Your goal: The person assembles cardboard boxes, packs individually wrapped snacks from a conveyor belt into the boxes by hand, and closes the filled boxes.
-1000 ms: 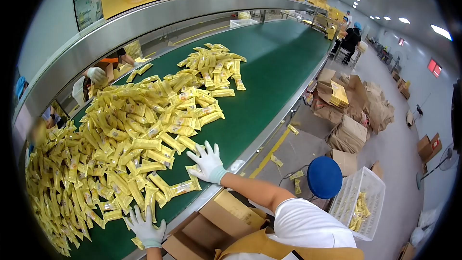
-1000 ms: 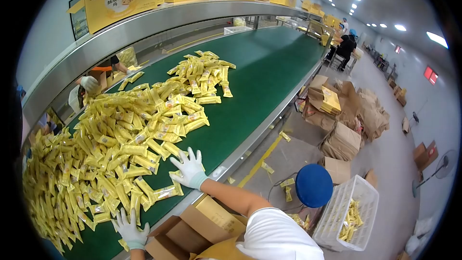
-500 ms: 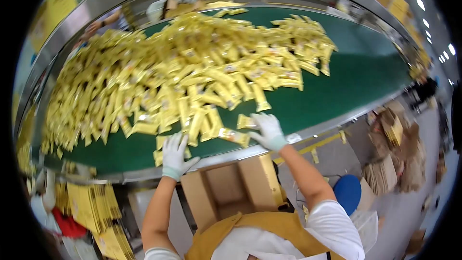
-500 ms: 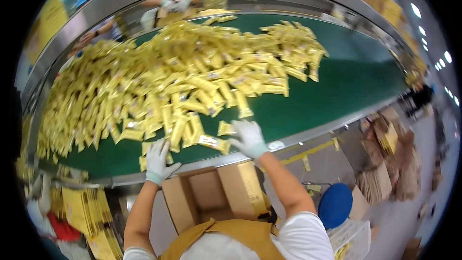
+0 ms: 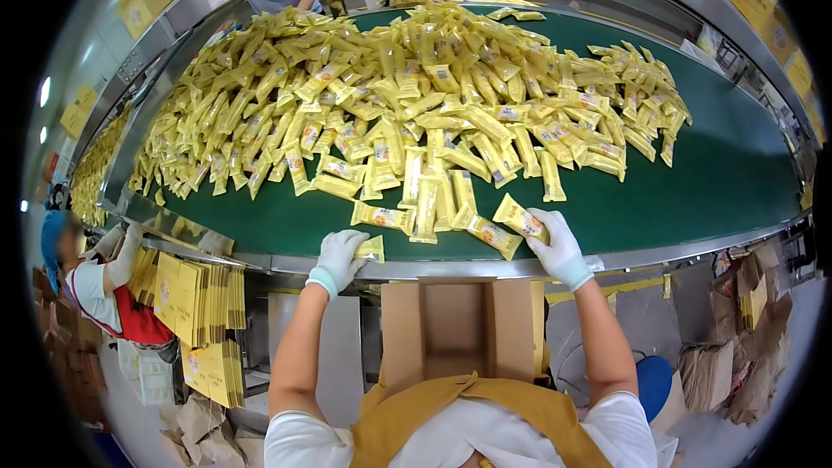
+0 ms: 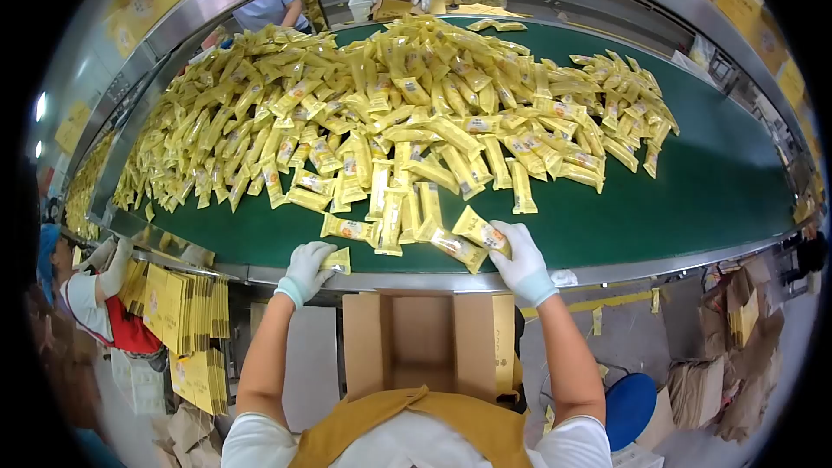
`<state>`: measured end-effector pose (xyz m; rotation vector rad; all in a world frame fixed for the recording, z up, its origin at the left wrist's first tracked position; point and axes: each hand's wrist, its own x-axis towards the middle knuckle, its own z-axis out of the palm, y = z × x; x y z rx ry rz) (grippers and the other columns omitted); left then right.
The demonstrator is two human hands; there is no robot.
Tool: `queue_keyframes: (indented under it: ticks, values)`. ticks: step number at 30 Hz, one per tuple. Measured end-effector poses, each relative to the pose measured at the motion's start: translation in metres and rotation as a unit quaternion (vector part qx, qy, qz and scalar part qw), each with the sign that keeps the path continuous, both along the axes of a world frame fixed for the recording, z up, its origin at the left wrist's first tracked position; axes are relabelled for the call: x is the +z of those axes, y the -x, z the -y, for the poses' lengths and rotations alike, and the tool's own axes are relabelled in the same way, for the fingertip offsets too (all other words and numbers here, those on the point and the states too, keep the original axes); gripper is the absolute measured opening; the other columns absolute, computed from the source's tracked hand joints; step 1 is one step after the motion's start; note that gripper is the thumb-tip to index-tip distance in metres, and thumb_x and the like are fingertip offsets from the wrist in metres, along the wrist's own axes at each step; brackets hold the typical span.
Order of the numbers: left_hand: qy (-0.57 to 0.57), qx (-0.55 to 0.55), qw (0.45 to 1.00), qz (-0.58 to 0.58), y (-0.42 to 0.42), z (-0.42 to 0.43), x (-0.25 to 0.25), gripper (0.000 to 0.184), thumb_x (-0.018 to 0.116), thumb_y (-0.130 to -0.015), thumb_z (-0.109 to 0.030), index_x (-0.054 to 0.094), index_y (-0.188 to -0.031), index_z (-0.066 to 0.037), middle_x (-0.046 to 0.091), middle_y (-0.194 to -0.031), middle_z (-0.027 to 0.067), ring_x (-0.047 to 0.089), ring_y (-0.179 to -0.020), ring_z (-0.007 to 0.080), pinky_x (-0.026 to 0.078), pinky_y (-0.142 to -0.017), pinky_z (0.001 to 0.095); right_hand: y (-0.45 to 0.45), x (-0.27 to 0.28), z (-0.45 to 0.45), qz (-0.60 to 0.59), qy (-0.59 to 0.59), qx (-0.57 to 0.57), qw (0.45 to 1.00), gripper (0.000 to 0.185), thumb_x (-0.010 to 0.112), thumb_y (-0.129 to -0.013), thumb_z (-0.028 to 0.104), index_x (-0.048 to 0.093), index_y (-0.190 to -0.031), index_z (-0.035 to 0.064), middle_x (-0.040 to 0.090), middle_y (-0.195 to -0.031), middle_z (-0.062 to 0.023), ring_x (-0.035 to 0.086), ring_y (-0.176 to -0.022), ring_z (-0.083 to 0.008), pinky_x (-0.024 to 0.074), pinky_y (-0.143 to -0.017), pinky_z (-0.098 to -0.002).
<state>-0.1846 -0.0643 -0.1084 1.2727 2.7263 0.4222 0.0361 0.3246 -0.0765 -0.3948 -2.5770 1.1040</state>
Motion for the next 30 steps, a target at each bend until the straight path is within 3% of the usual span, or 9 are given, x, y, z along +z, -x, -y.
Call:
queue_keyframes:
  ticks: [2, 4, 6, 9, 15, 18, 21, 23, 30]
  values:
    - [-0.029, -0.02, 0.998, 0.054, 0.005, -0.003, 0.01, 0.046, 0.075, -0.081, -0.017, 0.062, -0.124, -0.008, 0.062, -0.12, 0.0131, 0.056, -0.114, 0.0336, 0.044, -0.099, 0.0454, 0.016, -0.005, 0.007, 0.014, -0.008, 0.046, 0.999, 0.044, 0.069, -0.081, 0.011, 0.06, -0.124, 0.0057, 0.058, -0.114, -0.0187, 0.059, -0.107, -0.0389, 0.0491, -0.095, -0.0413]
    - [-0.094, -0.045, 0.993, 0.054, 0.005, -0.017, 0.025, 0.039, 0.074, -0.082, -0.017, 0.064, -0.119, -0.007, 0.064, -0.113, 0.0143, 0.061, -0.105, 0.0348, 0.048, -0.091, 0.0423, 0.035, -0.019, 0.02, 0.073, -0.114, 0.095, 0.986, 0.05, 0.074, -0.079, 0.019, 0.06, -0.125, 0.0067, 0.06, -0.111, -0.0164, 0.06, -0.104, -0.0372, 0.0497, -0.092, -0.0421]
    - [-0.101, -0.07, 0.992, -0.017, 0.01, -0.038, 0.038, 0.041, 0.073, -0.082, -0.018, 0.063, -0.121, -0.01, 0.064, -0.116, 0.0123, 0.06, -0.109, 0.0331, 0.047, -0.094, 0.0428, 0.05, -0.023, 0.033, 0.135, -0.221, 0.114, 0.959, 0.051, 0.077, -0.077, 0.025, 0.061, -0.122, 0.008, 0.061, -0.108, -0.0145, 0.06, -0.102, -0.0368, 0.0499, -0.09, -0.0414]
    - [-0.047, -0.078, 0.995, -0.048, 0.03, -0.062, 0.034, 0.045, 0.076, -0.081, -0.022, 0.063, -0.123, -0.011, 0.065, -0.12, 0.0113, 0.059, -0.114, 0.0312, 0.045, -0.099, 0.042, 0.065, -0.018, 0.031, 0.209, -0.247, 0.133, 0.937, 0.045, 0.077, -0.076, 0.026, 0.062, -0.114, 0.0075, 0.062, -0.108, -0.0156, 0.061, -0.103, -0.0375, 0.0502, -0.09, -0.0421]
    - [0.155, -0.026, 0.988, -0.004, 0.054, -0.087, 0.021, 0.055, 0.081, -0.076, -0.038, 0.064, -0.117, -0.007, 0.067, -0.113, 0.0169, 0.064, -0.105, 0.0341, 0.051, -0.092, 0.0424, 0.085, 0.031, 0.022, 0.151, -0.067, 0.024, 0.986, 0.044, 0.074, -0.076, 0.035, 0.061, -0.103, 0.0028, 0.069, -0.099, -0.0223, 0.068, -0.093, -0.0399, 0.0545, -0.085, -0.0456]
    - [0.102, 0.109, 0.982, 0.118, 0.029, -0.092, 0.066, 0.061, 0.079, -0.075, -0.052, 0.066, -0.109, -0.003, 0.07, -0.105, 0.0205, 0.067, -0.099, 0.0368, 0.052, -0.089, 0.0438, 0.113, 0.038, 0.033, 0.197, -0.1, -0.042, 0.974, 0.045, 0.071, -0.078, 0.035, 0.06, -0.105, 0.0012, 0.071, -0.098, -0.0246, 0.069, -0.092, -0.0403, 0.0553, -0.084, -0.0468]
    - [-0.103, 0.21, 0.964, 0.131, 0.022, -0.096, 0.064, 0.064, 0.076, -0.074, -0.058, 0.066, -0.101, -0.002, 0.071, -0.095, 0.0232, 0.068, -0.092, 0.0403, 0.054, -0.085, 0.0449, 0.147, 0.01, 0.042, 0.235, -0.122, -0.051, 0.963, 0.048, 0.069, -0.079, 0.032, 0.056, -0.112, 0.0001, 0.072, -0.099, -0.0233, 0.071, -0.093, -0.038, 0.0556, -0.084, -0.0454]
    - [-0.044, 0.267, 0.955, 0.118, 0.003, -0.127, 0.08, 0.063, 0.074, -0.076, -0.056, 0.065, -0.106, -0.001, 0.069, -0.1, 0.0271, 0.068, -0.095, 0.0404, 0.054, -0.085, 0.0464, 0.164, -0.01, 0.051, 0.253, -0.12, -0.051, 0.959, 0.049, 0.069, -0.079, 0.032, 0.055, -0.113, -0.0007, 0.072, -0.1, -0.0222, 0.071, -0.093, -0.0372, 0.0557, -0.084, -0.0443]
    - [0.065, 0.239, 0.961, 0.125, -0.006, -0.185, 0.038, 0.069, 0.079, -0.075, -0.041, 0.051, -0.127, -0.007, 0.068, -0.114, 0.0208, 0.068, -0.103, 0.0358, 0.055, -0.088, 0.0445, 0.163, -0.002, 0.056, 0.276, -0.137, -0.061, 0.949, 0.048, 0.072, -0.079, 0.023, 0.052, -0.118, 0.0032, 0.073, -0.099, -0.0199, 0.072, -0.095, -0.0351, 0.0557, -0.083, -0.0441]
